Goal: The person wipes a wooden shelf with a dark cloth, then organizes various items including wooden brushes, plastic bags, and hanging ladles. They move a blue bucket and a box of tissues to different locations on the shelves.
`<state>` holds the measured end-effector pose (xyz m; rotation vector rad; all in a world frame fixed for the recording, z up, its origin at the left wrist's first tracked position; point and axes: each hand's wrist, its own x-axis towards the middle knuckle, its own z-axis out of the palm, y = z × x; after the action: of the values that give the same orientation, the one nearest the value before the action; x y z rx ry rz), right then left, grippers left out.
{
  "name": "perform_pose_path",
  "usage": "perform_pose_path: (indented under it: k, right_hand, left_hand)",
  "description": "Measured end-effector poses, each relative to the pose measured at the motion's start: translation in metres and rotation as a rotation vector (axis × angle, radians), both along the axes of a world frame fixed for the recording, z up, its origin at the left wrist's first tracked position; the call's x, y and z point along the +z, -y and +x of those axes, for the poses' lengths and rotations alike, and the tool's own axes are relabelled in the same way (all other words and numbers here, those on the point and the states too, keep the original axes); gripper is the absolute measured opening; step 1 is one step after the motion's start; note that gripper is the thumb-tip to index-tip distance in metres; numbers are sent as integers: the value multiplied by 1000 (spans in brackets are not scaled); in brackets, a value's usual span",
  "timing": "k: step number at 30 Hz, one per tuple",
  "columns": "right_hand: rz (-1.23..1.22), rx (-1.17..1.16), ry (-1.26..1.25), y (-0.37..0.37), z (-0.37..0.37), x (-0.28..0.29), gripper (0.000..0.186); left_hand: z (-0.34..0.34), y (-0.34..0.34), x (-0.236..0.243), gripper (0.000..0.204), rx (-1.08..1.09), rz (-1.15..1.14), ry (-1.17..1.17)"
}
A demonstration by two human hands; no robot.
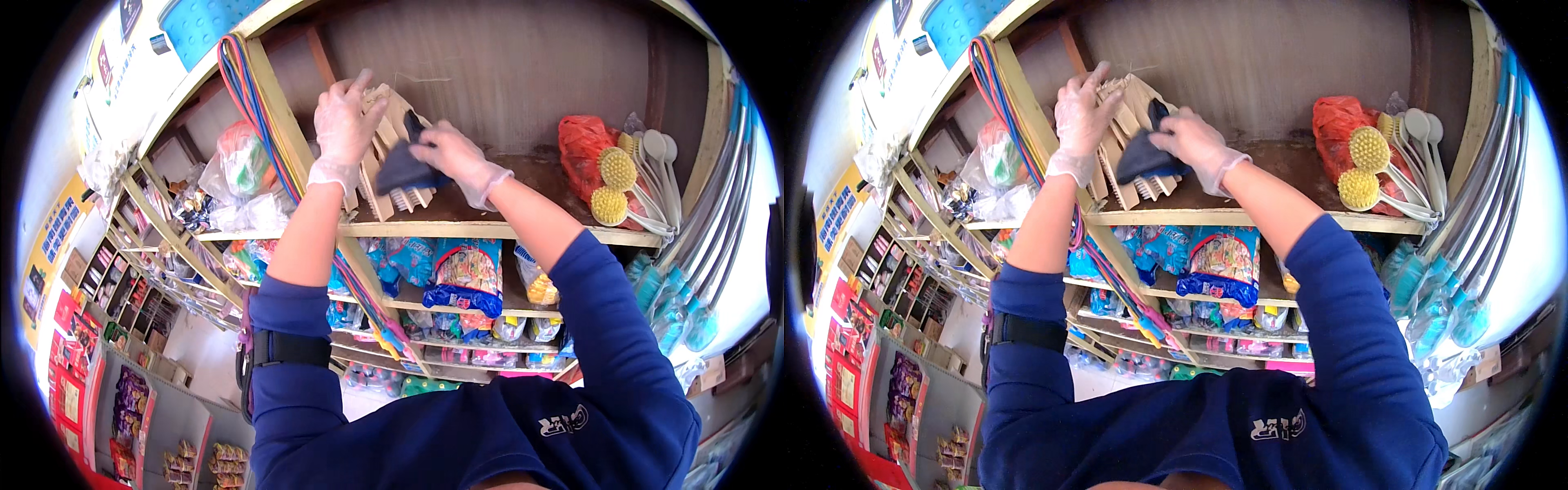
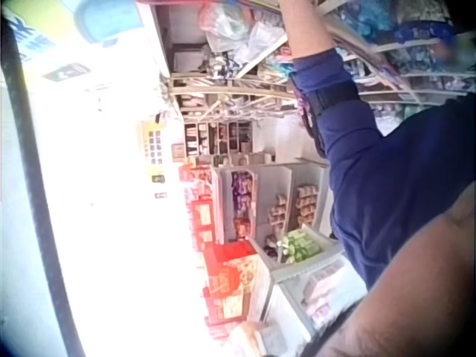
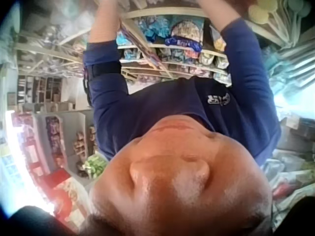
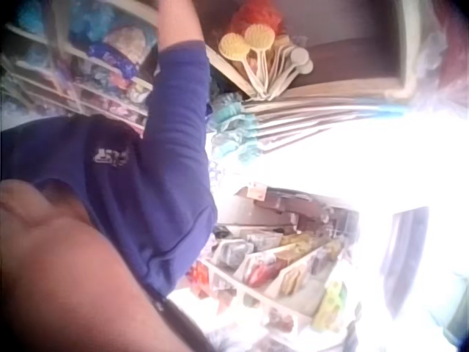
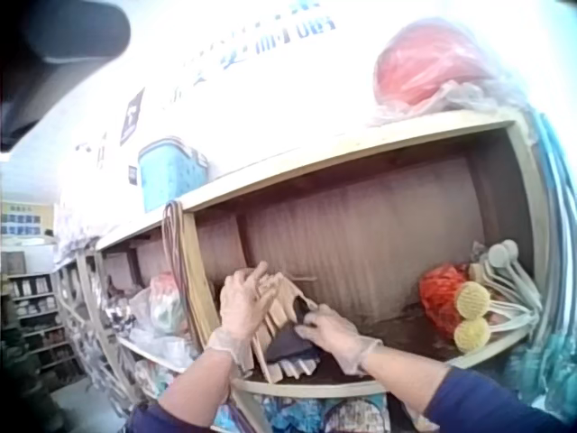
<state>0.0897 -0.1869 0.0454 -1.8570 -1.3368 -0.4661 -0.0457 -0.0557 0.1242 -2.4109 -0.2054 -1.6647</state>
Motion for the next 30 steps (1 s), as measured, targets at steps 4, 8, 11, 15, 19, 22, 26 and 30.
perform_pose_path:
  k: [4, 8, 11, 15, 19, 22, 26, 30]
  right_hand:
    - [-215, -120, 159, 53, 8, -10, 34]
    - [-237, -312, 24, 84, 20, -18, 34]
    - [-246, -327, -55, 91, 23, -32, 35]
    - [-259, -380, 12, 91, 19, -46, 36]
    - [-250, -378, 44, 91, 15, -48, 36]
    - [-234, -377, 54, 91, 13, -49, 36]
    - [-222, -357, 44, 92, 18, -53, 36]
    - [-218, -362, 47, 93, 19, -54, 35]
  left_hand:
    - [5, 20, 34, 50, 7, -101, -297]
    - [28, 4, 53, 36, -225, -412, -418]
    - [35, 5, 66, 26, -432, -715, -431]
    - [32, 6, 77, 21, -642, -1026, -375]
    - [28, 2, 88, 21, -503, -1145, -339]
    - [32, -6, 93, 21, -413, -1147, -333]
    - [34, -13, 72, 20, -560, -1088, -251]
    - [26, -23, 57, 22, -615, -1242, -148]
